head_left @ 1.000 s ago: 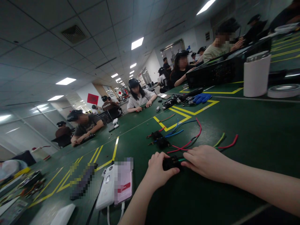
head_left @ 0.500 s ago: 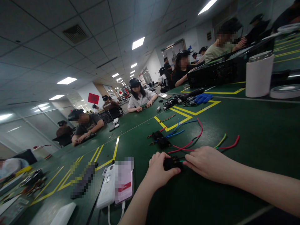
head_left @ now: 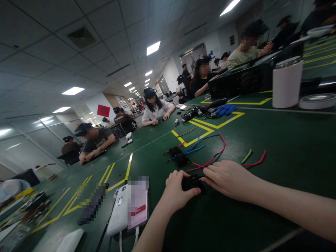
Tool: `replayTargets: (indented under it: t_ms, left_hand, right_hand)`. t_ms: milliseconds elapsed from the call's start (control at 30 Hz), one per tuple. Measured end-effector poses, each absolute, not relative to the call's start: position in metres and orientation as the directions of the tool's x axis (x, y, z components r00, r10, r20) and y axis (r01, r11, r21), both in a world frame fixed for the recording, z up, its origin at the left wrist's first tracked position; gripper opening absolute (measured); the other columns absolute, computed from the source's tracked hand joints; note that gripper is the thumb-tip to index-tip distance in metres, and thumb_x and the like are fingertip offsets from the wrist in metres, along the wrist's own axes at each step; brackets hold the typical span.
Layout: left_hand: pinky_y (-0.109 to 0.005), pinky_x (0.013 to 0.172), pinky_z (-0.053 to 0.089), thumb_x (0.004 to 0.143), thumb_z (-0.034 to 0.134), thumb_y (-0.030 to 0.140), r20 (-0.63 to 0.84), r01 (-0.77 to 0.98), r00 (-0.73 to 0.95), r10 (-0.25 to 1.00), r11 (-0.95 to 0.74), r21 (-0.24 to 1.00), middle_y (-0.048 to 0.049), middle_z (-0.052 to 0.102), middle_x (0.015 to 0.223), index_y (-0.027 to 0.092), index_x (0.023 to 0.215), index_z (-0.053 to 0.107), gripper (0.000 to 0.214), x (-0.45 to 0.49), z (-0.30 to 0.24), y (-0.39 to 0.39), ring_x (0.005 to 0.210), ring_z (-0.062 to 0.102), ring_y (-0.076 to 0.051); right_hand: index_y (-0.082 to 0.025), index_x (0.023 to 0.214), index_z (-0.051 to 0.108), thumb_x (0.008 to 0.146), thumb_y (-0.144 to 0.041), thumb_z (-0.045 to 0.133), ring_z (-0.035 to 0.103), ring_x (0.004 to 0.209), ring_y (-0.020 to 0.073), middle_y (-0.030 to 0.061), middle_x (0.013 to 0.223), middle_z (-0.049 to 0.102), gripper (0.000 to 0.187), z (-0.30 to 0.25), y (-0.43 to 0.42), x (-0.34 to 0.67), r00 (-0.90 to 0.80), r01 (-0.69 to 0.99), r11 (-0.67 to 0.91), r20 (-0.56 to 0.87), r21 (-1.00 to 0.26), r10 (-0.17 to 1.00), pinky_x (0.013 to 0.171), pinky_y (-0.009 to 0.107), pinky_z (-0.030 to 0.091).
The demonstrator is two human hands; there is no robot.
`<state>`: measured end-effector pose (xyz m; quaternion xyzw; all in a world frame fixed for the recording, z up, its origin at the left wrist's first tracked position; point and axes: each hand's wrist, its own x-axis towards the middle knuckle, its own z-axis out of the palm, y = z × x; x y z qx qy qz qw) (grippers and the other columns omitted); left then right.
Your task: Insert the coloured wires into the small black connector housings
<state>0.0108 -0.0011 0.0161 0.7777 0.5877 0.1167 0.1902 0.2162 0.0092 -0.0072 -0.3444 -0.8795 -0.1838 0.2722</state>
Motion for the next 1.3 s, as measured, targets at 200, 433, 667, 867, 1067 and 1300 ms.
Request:
replayTargets:
  t_ms: [200,433,667,867,1067,1300]
  left_hand:
    - [-0.032,0.087,0.036,0.071,0.069,0.048,-0.039,0.872,0.280,0.959,-0.238,0.428,-0.0015,0.053,0.105,0.025,0.101,0.054,0.040,0.0104,0.0156,-0.0012,0.102,0.047,-0.022]
    - [-0.032,0.086,0.036,0.071,0.069,0.048,-0.041,0.879,0.279,0.960,-0.238,0.413,-0.0019,0.053,0.105,0.025,0.101,0.055,0.041,0.0102,0.0154,-0.0012,0.101,0.047,-0.023]
    - [-0.032,0.085,0.036,0.071,0.069,0.046,-0.031,0.870,0.277,0.960,-0.237,0.432,-0.0014,0.054,0.102,0.024,0.099,0.055,0.038,0.0127,0.0153,-0.0009,0.099,0.048,-0.022]
    - [-0.032,0.087,0.036,0.072,0.068,0.047,-0.041,0.879,0.275,0.961,-0.234,0.415,-0.0017,0.054,0.105,0.025,0.100,0.055,0.039,0.0120,0.0155,-0.0012,0.101,0.047,-0.022]
    - [-0.032,0.087,0.036,0.072,0.068,0.048,-0.041,0.879,0.274,0.961,-0.233,0.417,-0.0019,0.053,0.105,0.025,0.101,0.054,0.040,0.0121,0.0159,-0.0013,0.102,0.047,-0.022]
    - [-0.032,0.086,0.036,0.071,0.069,0.047,-0.037,0.872,0.272,0.961,-0.230,0.432,-0.0016,0.053,0.103,0.024,0.100,0.055,0.039,0.0125,0.0160,-0.0017,0.100,0.048,-0.022]
  right_hand:
    - [-0.018,0.065,0.057,0.088,-0.024,0.047,0.053,0.049,0.0144,0.0026,0.057,0.061,0.026,-0.0107,0.0093,0.2174,-0.654,0.688,0.711,0.551,0.147,0.519,0.051,0.030,0.023]
    - [-0.018,0.070,0.057,0.088,-0.026,0.046,0.053,0.053,0.0145,0.0023,0.062,0.061,0.023,-0.0063,0.0086,0.2163,-0.631,0.690,0.710,0.596,0.139,0.497,0.054,0.031,0.026]
    - [-0.018,0.069,0.058,0.087,-0.020,0.045,0.054,0.056,0.0148,0.0024,0.063,0.062,0.022,-0.0035,0.0092,0.2167,-0.618,0.696,0.701,0.626,0.156,0.475,0.056,0.031,0.027]
    - [-0.018,0.066,0.057,0.086,-0.018,0.045,0.050,0.049,0.0126,0.0012,0.056,0.060,0.023,-0.0089,0.0088,0.2180,-0.658,0.675,0.726,0.549,0.127,0.516,0.051,0.031,0.023]
    - [-0.018,0.070,0.058,0.083,-0.016,0.048,0.052,0.055,0.0137,0.0016,0.062,0.061,0.016,-0.0067,0.0110,0.2181,-0.659,0.669,0.726,0.578,0.158,0.481,0.054,0.030,0.025]
    - [-0.018,0.070,0.057,0.083,-0.016,0.048,0.053,0.056,0.0142,0.0016,0.063,0.061,0.016,-0.0034,0.0102,0.2187,-0.637,0.671,0.721,0.631,0.174,0.442,0.056,0.029,0.027]
